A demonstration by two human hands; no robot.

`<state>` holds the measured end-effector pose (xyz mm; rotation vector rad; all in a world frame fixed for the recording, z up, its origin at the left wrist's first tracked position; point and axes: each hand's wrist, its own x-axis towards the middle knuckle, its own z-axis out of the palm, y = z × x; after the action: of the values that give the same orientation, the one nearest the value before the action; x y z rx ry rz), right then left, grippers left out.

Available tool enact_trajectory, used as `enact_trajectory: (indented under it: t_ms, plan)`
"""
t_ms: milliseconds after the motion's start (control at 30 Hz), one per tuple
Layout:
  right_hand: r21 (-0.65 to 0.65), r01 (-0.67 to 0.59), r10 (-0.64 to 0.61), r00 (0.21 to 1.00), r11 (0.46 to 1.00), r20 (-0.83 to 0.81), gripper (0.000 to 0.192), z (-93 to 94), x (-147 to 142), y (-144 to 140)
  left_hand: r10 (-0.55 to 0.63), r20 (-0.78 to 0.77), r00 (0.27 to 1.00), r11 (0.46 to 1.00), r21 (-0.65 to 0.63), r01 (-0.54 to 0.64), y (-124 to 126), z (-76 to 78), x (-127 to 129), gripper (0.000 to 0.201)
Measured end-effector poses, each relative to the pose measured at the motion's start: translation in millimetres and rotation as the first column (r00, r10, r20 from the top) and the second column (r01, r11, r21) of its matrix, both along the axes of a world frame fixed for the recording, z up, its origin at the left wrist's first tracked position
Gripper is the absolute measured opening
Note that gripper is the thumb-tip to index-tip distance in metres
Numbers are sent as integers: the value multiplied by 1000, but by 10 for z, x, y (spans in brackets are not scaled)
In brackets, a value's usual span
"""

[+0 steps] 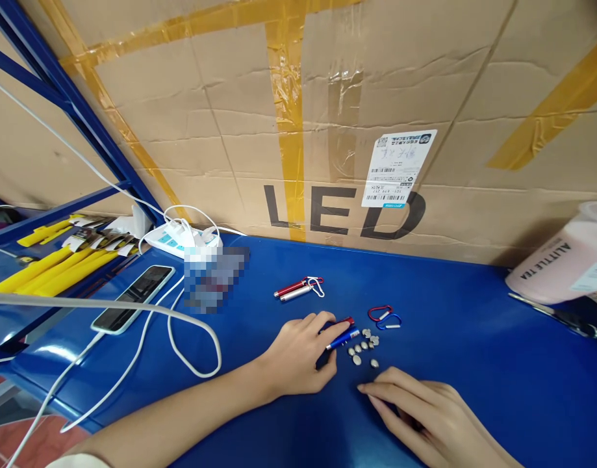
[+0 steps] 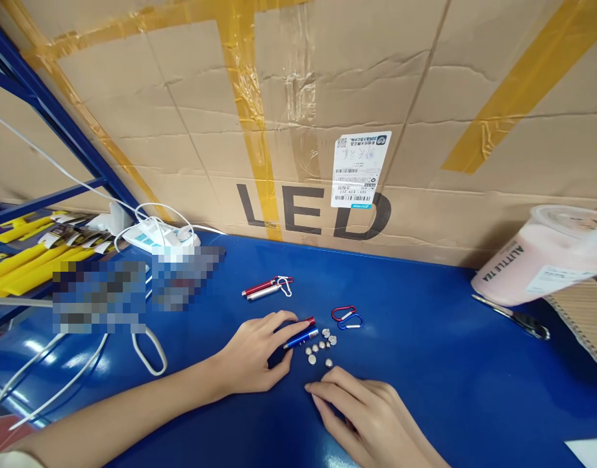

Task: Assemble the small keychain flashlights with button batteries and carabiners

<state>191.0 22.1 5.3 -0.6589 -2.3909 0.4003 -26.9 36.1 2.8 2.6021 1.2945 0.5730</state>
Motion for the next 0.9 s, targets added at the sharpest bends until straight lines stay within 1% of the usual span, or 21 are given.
enact_trajectory:
  t_ms: [167, 367, 500, 633, 700, 900]
  plan:
    - [-32, 13, -13, 1000, 999, -4, 20, -18, 4, -9, 1, 16, 1000, 1000, 30, -1, 29, -43, -7, 36]
    - [-50, 25, -24, 1000, 998, 13, 20, -30, 5, -3, 15, 117, 993, 997, 77, -24, 30, -115, -13, 30]
    - [-21, 20, -20, 1000, 1000, 21, 22, -22, 15, -11, 93, 145, 985, 991, 80, -105, 27, -97, 2, 27]
    - [-30, 15, -14, 1000, 999, 25, 22, -14, 15, -23, 213, 137, 967, 973, 56, -222, 32, -61, 23, 11]
    - [-38, 19, -19, 1000, 999, 23, 21, -19, 11, -24, 237, 133, 962, 969, 39, -244, 32, -59, 26, 9]
    - [-31, 29, -29, 1000, 999, 12, 22, -23, 0, -22, 148, 162, 976, 988, 27, -154, 32, -84, 12, 8]
